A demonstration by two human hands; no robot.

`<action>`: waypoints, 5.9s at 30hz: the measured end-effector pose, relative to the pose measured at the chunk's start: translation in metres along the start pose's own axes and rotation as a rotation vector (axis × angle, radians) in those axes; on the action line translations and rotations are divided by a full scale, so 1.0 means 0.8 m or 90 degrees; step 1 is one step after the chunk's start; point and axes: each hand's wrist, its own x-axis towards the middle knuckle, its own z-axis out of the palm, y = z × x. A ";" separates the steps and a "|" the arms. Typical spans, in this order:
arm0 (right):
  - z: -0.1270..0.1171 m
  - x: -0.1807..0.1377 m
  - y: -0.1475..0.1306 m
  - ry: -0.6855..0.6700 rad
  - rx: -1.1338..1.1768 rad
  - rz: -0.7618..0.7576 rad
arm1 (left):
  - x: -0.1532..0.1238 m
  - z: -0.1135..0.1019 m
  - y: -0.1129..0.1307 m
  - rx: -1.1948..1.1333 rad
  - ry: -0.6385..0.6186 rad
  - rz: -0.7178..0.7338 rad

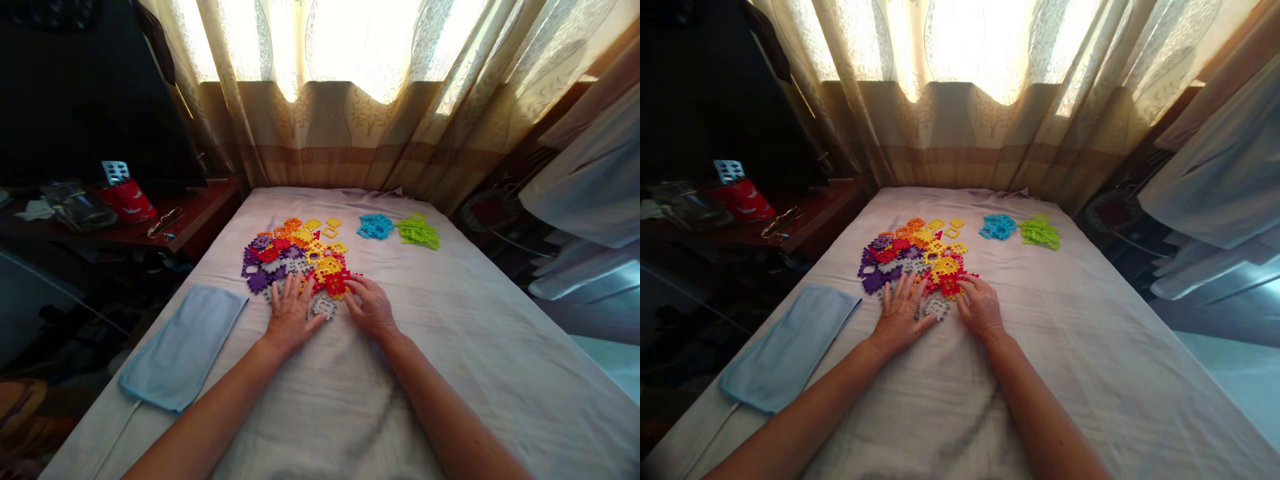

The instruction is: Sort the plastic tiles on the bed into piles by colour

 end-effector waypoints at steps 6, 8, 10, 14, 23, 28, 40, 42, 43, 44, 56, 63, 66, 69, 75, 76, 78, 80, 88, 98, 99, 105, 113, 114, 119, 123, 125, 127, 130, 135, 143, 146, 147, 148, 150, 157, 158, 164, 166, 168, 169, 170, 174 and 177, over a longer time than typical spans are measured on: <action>-0.004 0.029 -0.003 -0.024 0.011 0.068 | 0.000 -0.006 -0.003 -0.017 0.023 0.034; 0.002 0.033 -0.007 -0.010 -0.016 0.078 | 0.003 -0.007 -0.008 -0.015 0.044 0.024; 0.009 0.032 -0.011 0.010 -0.053 0.084 | 0.004 -0.006 -0.012 -0.020 0.060 0.030; 0.023 0.024 -0.014 0.031 -0.069 0.070 | 0.000 -0.003 -0.016 -0.050 0.081 0.068; 0.025 0.027 -0.022 0.007 -0.056 0.068 | -0.001 -0.004 -0.015 -0.082 0.037 0.141; 0.017 0.038 -0.026 -0.003 0.068 0.113 | -0.001 -0.006 -0.014 -0.080 0.055 0.114; -0.051 0.048 0.082 0.065 -0.131 0.235 | -0.001 -0.001 -0.019 -0.085 0.047 0.122; -0.050 0.045 0.086 0.025 -0.168 0.244 | -0.001 0.001 -0.020 -0.081 0.049 0.128; -0.049 0.044 0.086 -0.001 -0.180 0.253 | -0.001 0.001 -0.021 -0.078 0.052 0.131; -0.049 0.043 0.084 -0.028 -0.188 0.263 | -0.001 0.002 -0.021 -0.076 0.055 0.134; -0.046 0.049 0.031 -0.155 -0.183 0.174 | -0.002 0.001 -0.021 -0.079 0.056 0.135; -0.026 0.048 -0.007 -0.206 -0.209 0.167 | -0.002 0.003 -0.023 -0.083 0.058 0.133; -0.035 0.051 -0.009 -0.247 -0.195 0.168 | -0.002 0.002 -0.023 -0.081 0.054 0.136; -0.049 0.056 -0.003 -0.272 -0.162 0.186 | -0.002 0.002 -0.023 -0.082 0.050 0.137; -0.076 0.060 0.042 -0.216 -0.061 0.233 | 0.000 0.003 -0.024 -0.088 0.046 0.132; -0.078 0.058 0.054 -0.188 -0.033 0.251 | 0.000 0.004 -0.024 -0.088 0.046 0.131; -0.078 0.054 0.079 -0.132 0.021 0.289 | 0.000 0.005 -0.025 -0.088 0.048 0.134; -0.073 0.048 0.102 -0.082 0.059 0.332 | 0.000 0.006 -0.026 -0.087 0.052 0.137; -0.056 0.035 0.127 -0.013 0.033 0.452 | 0.000 0.006 -0.027 -0.083 0.052 0.138; -0.025 0.053 0.042 -0.053 -0.116 0.133 | 0.002 0.004 -0.025 -0.094 0.043 0.134; -0.015 0.052 0.026 -0.087 -0.116 0.107 | 0.002 0.004 -0.026 -0.093 0.045 0.136; 0.011 0.043 -0.021 -0.204 -0.111 0.039 | 0.002 0.009 -0.027 -0.092 0.065 0.132; -0.009 0.053 -0.024 -0.178 -0.064 0.021 | 0.000 0.014 -0.026 -0.092 0.101 0.083; -0.012 0.054 -0.025 -0.191 -0.062 0.018 | 0.000 0.015 -0.026 -0.092 0.096 0.081; -0.036 0.061 -0.031 -0.303 -0.065 -0.035 | -0.001 0.011 -0.024 -0.089 0.060 0.079; -0.051 0.065 -0.020 -0.316 -0.073 0.039 | 0.000 0.004 -0.023 -0.070 0.028 0.097; -0.051 0.065 -0.010 -0.258 -0.102 0.114 | 0.001 0.001 -0.022 -0.071 0.015 0.112; -0.046 0.062 0.001 -0.203 -0.148 0.160 | 0.001 -0.002 -0.022 -0.082 0.009 0.124; -0.036 0.058 0.010 -0.209 -0.215 0.182 | 0.001 -0.006 -0.022 -0.105 -0.007 0.145; -0.028 0.055 0.006 -0.237 -0.211 0.179 | 0.001 -0.009 -0.025 -0.149 -0.025 0.172; -0.043 0.064 0.016 -0.198 -0.054 0.339 | 0.003 -0.014 -0.024 -0.197 0.011 0.158; -0.058 0.063 0.042 -0.115 -0.043 0.393 | 0.004 -0.014 -0.024 -0.205 0.043 0.135; -0.064 0.061 0.052 -0.073 -0.069 0.406 | 0.004 -0.014 -0.025 -0.202 0.058 0.118; -0.069 0.059 0.062 -0.033 -0.106 0.416 | 0.004 -0.014 -0.025 -0.197 0.075 0.098; -0.079 0.052 0.080 0.022 -0.181 0.432 | 0.005 -0.013 -0.028 -0.179 0.103 0.054; -0.094 0.042 0.106 -0.062 -0.272 0.469 | 0.004 -0.008 -0.035 -0.121 0.077 -0.013; -0.096 0.044 0.105 -0.095 -0.266 0.467 | 0.003 -0.008 -0.036 -0.120 0.070 -0.008; -0.088 0.060 0.059 -0.125 -0.206 0.361 | 0.002 -0.008 -0.035 -0.133 0.050 0.013; -0.069 0.063 0.027 -0.125 -0.145 0.257 | 0.002 -0.009 -0.036 -0.141 0.049 0.019; -0.043 0.061 -0.006 -0.152 -0.060 0.122 | 0.003 -0.009 -0.036 -0.148 0.049 0.028; -0.030 0.059 -0.021 -0.167 -0.030 0.062 | 0.003 -0.009 -0.036 -0.151 0.049 0.031; -0.019 0.055 -0.034 -0.179 -0.013 0.016 | 0.003 -0.008 -0.036 -0.152 0.048 0.035; 0.008 0.042 -0.059 -0.212 0.000 -0.044 | 0.003 -0.008 -0.035 -0.149 0.041 0.042; 0.011 0.042 -0.059 -0.213 0.055 -0.030 | 0.002 -0.009 -0.034 -0.150 0.041 0.047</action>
